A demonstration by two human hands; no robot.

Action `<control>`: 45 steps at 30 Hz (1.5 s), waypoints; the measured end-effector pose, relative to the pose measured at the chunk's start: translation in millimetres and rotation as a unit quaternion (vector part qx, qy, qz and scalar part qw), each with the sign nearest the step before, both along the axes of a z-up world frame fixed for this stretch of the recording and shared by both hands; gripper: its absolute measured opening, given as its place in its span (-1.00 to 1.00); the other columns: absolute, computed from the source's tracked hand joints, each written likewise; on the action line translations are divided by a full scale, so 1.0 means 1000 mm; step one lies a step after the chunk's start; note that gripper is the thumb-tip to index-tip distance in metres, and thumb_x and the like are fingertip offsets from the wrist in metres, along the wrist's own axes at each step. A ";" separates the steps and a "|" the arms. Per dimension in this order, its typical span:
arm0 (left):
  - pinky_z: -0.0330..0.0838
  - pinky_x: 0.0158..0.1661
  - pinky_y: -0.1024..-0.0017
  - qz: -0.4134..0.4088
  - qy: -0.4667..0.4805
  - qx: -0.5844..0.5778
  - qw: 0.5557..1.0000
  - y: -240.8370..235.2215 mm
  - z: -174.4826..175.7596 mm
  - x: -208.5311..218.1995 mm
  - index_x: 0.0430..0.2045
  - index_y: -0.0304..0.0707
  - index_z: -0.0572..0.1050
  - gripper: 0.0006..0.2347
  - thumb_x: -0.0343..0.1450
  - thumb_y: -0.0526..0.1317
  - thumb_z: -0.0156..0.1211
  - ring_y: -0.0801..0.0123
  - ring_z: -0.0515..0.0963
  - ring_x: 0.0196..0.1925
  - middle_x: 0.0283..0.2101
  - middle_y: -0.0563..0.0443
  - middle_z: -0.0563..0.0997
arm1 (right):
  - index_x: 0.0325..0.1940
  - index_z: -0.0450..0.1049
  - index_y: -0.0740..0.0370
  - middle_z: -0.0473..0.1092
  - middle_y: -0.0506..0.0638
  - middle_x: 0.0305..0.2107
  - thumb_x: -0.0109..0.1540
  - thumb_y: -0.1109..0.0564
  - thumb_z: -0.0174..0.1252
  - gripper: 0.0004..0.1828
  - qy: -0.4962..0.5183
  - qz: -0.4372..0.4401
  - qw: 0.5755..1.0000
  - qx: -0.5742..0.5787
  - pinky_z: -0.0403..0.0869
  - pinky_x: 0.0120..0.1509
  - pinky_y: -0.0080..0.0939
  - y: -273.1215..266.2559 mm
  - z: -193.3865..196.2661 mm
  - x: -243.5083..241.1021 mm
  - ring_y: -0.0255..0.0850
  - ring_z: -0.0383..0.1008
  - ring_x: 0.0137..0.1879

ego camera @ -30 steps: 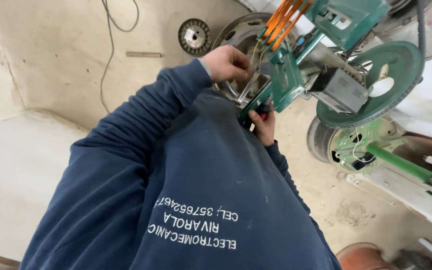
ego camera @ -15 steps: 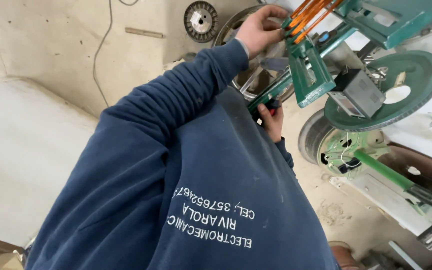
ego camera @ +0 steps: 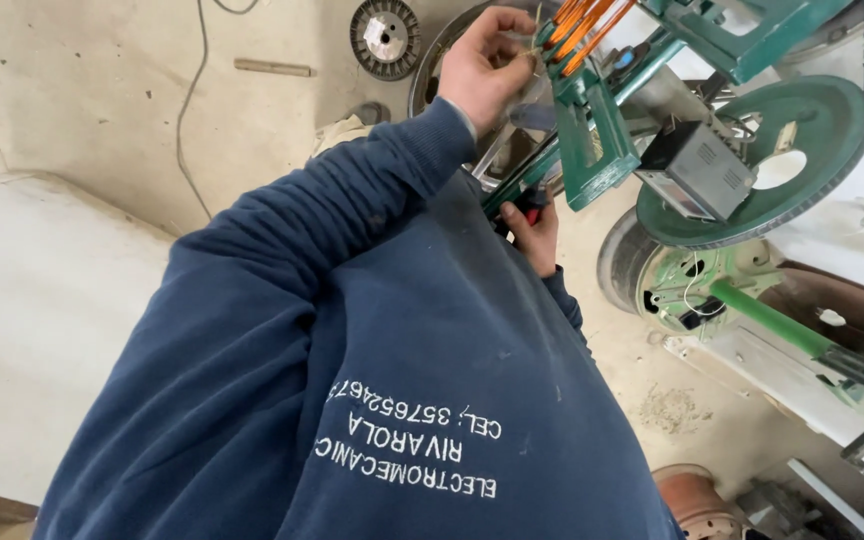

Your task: Winding copper wire onto an electromechanical coil-winding machine.

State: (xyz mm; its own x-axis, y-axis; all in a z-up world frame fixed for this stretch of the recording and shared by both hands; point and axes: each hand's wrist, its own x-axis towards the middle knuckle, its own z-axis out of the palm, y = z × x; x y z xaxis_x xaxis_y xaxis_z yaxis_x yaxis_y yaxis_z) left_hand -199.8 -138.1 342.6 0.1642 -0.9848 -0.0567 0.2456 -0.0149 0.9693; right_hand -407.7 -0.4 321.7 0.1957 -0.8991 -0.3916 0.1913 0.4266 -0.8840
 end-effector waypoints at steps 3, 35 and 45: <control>0.60 -0.18 0.50 -0.056 0.051 0.049 0.996 0.011 0.009 0.009 0.05 -0.25 0.42 -0.63 0.34 -0.41 0.27 0.51 0.65 -0.27 -0.30 0.06 0.66 | 0.42 0.15 0.37 0.45 0.04 -0.07 0.25 0.11 0.36 -0.24 0.007 0.008 1.000 0.002 0.54 0.08 -0.23 -0.004 0.003 0.000 -0.23 0.51 -0.04; 0.50 -0.32 0.11 -0.244 -0.477 -0.027 0.844 0.045 0.067 0.019 -0.24 -0.22 0.55 -0.79 0.50 -0.08 0.10 0.01 0.64 -0.31 -0.26 -0.15 0.60 | 0.42 0.15 0.40 0.44 0.05 0.07 0.24 0.11 0.40 -0.20 0.002 0.037 0.999 -0.018 0.50 0.28 -0.17 -0.012 0.005 -0.005 -0.19 0.50 0.16; 0.61 -0.09 0.21 -0.051 -0.276 0.023 0.960 0.017 -0.004 0.063 -0.08 -0.18 0.55 -0.78 0.49 -0.10 0.19 0.09 0.73 -0.13 -0.15 -0.09 0.72 | 0.42 0.14 0.39 0.47 0.03 -0.04 0.26 0.08 0.37 -0.22 0.031 0.047 0.998 -0.002 0.52 0.18 -0.19 -0.010 0.006 -0.008 -0.22 0.52 0.03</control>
